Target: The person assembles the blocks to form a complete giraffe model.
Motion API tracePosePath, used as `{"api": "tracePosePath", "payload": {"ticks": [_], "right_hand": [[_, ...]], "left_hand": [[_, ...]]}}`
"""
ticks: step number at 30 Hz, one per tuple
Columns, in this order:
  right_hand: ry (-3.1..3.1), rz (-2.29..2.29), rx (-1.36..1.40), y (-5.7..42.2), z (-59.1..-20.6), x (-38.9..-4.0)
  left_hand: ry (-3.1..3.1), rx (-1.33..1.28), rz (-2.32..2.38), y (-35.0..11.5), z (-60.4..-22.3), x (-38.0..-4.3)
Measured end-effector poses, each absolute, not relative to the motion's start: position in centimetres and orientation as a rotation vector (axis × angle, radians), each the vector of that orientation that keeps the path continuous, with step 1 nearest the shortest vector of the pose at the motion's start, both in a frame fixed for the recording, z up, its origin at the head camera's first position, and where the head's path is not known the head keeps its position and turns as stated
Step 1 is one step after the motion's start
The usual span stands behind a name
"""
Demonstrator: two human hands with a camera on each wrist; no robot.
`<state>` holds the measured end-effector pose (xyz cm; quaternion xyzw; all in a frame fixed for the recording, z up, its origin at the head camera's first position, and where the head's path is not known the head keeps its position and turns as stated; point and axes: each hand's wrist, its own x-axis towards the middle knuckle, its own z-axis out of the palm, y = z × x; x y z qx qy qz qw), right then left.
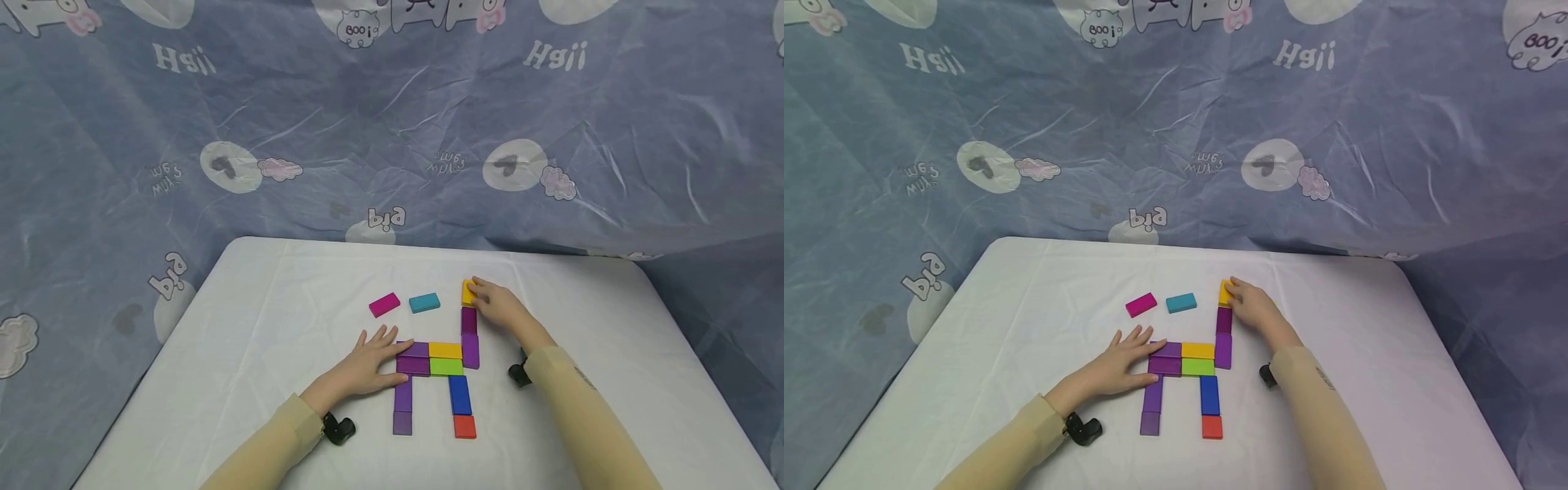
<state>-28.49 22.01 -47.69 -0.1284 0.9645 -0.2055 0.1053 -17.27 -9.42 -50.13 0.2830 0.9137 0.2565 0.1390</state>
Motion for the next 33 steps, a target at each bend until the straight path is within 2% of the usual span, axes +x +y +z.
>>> {"api": "tracePosePath", "payload": {"ticks": [33], "right_hand": [[2.87, -0.693, -0.502, 22.55, -48.47, -27.51]], "left_hand": [[2.635, 0.791, 0.715, -9.34, -50.07, -17.3]]}}
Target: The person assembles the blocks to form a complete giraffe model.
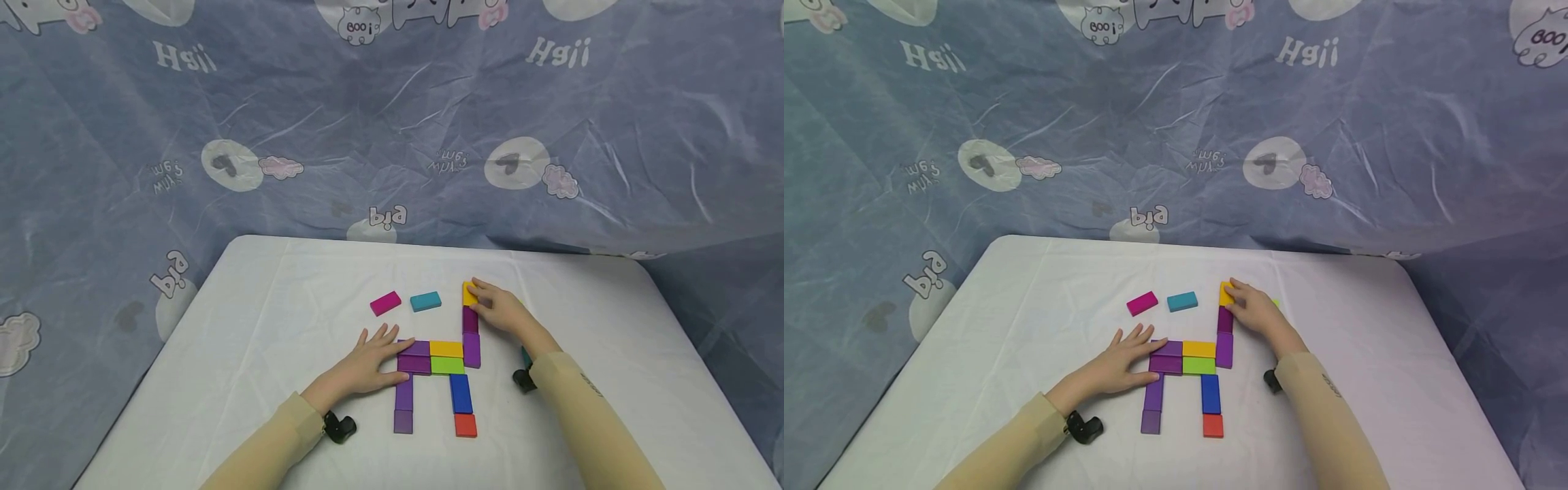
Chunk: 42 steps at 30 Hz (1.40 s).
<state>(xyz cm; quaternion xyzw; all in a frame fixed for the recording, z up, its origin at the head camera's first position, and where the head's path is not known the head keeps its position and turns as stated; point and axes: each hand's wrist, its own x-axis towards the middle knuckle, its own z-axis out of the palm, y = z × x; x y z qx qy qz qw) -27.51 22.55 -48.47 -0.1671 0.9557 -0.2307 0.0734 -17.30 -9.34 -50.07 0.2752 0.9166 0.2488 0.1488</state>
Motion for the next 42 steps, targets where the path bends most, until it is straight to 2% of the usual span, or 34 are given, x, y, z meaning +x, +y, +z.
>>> {"api": "tracePosePath", "payload": {"ticks": [23, 34, 42], "right_hand": [[2.892, -0.79, -0.475, 22.5, -48.3, -27.5], [2.897, -0.787, -0.573, 19.0, -46.2, -27.8], [2.87, -0.754, -0.671, 16.9, -46.2, -27.9]], "left_hand": [[2.635, 0.785, 0.723, -9.3, -50.2, -17.2], [2.637, 0.77, 0.717, -9.3, -50.1, -17.3], [2.645, 0.777, 0.712, -9.2, -50.2, -17.3]]}}
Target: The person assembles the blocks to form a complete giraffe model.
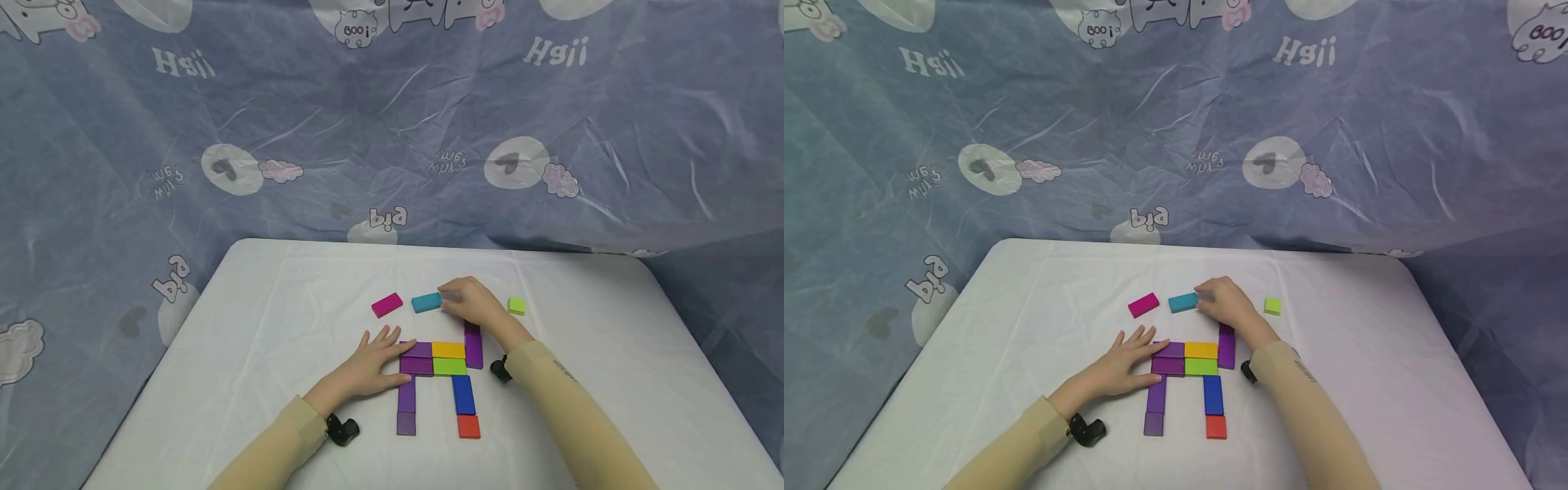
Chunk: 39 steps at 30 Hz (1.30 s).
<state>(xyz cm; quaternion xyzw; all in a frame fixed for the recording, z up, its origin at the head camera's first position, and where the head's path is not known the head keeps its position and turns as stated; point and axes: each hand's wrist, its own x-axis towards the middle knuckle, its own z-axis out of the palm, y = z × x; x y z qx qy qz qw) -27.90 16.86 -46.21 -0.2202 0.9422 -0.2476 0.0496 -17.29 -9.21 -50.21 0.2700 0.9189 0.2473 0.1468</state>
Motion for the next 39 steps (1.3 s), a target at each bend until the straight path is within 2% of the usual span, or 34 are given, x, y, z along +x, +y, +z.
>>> {"api": "tracePosePath", "payload": {"ticks": [14, 25, 30, 39], "right_hand": [[2.988, -0.415, -0.79, 15.7, -46.8, -27.5], [3.019, -0.491, -0.745, 15.4, -46.7, -27.6], [3.024, -0.591, -0.613, 16.1, -46.2, -28.4], [3.058, -0.85, -0.04, 19.7, -45.6, -30.1]], "left_hand": [[2.649, 0.782, 0.711, -9.1, -50.2, -17.3], [2.65, 0.781, 0.713, -9.1, -50.1, -17.3], [2.641, 0.773, 0.716, -9.1, -50.1, -17.2], [2.631, 0.774, 0.745, -9.2, -50.1, -17.1]]}}
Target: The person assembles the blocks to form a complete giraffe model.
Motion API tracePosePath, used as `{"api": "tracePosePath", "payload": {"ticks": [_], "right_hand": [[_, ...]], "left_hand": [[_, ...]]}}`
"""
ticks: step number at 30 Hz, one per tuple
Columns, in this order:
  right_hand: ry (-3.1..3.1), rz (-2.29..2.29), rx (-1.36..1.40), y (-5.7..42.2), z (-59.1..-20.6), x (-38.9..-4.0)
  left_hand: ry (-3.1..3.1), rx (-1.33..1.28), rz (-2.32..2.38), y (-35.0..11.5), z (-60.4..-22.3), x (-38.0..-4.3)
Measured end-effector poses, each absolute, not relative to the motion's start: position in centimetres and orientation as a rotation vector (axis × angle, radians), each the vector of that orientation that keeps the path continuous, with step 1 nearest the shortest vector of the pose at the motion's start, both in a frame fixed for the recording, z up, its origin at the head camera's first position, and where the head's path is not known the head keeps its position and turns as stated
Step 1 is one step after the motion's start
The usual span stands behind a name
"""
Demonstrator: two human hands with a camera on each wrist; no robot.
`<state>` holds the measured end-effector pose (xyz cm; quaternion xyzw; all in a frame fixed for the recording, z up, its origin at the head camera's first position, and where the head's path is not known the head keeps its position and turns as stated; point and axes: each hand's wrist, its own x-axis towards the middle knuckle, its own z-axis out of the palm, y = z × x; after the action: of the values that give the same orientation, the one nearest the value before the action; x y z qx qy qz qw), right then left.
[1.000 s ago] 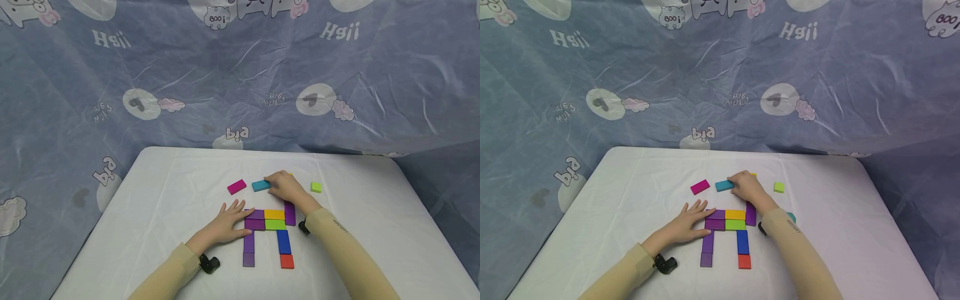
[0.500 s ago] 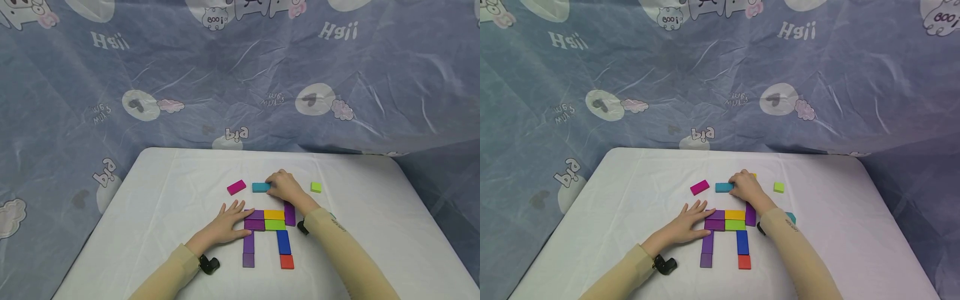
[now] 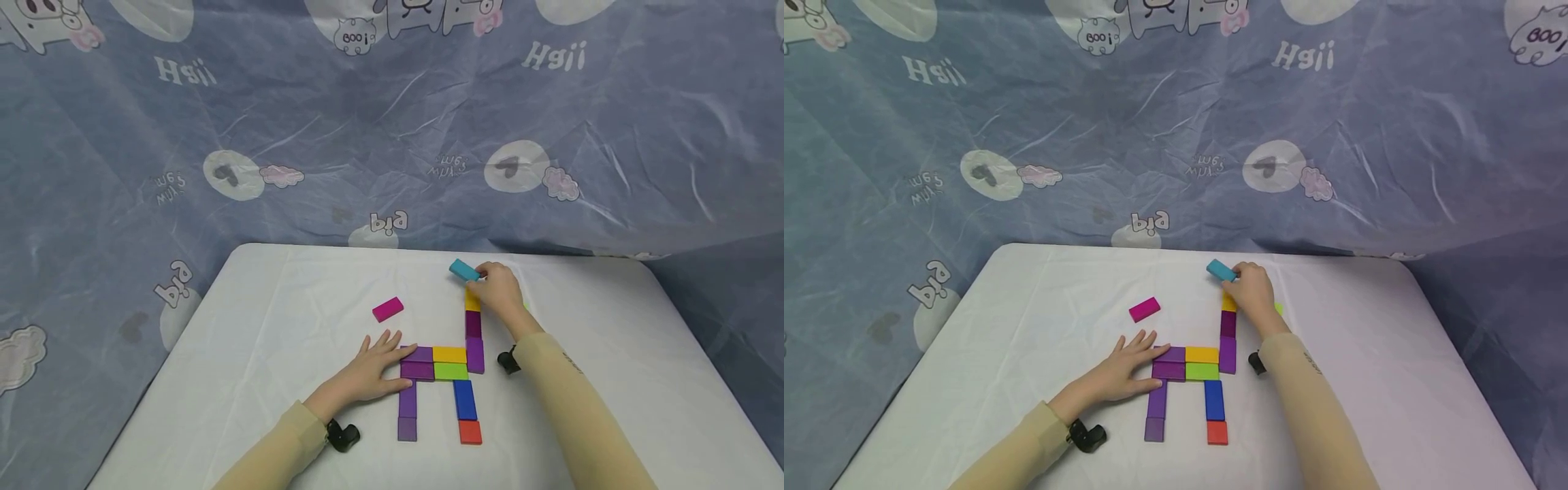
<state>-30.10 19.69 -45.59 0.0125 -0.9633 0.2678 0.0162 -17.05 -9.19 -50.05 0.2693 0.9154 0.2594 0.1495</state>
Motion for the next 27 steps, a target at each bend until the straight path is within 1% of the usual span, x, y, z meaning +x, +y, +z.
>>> {"api": "tracePosePath", "payload": {"ticks": [7, 12, 15, 22, 27], "right_hand": [[-2.925, 0.877, -0.279, 21.8, -46.2, -29.7], [-2.943, 0.825, -0.362, 22.4, -47.0, -29.5], [-3.005, 0.746, -0.325, 22.5, -47.3, -29.4], [-3.086, 0.657, -0.06, 22.5, -47.6, -29.6], [-3.134, 0.587, 0.048, 22.7, -47.1, -29.7]], "left_hand": [[2.632, 0.78, 0.745, -9.1, -50.4, -16.9], [2.629, 0.779, 0.748, -9.1, -50.5, -16.8], [2.628, 0.776, 0.748, -9.1, -50.5, -16.9], [2.638, 0.782, 0.748, -9.3, -50.5, -17.0], [2.641, 0.783, 0.74, -9.3, -50.4, -17.1]]}}
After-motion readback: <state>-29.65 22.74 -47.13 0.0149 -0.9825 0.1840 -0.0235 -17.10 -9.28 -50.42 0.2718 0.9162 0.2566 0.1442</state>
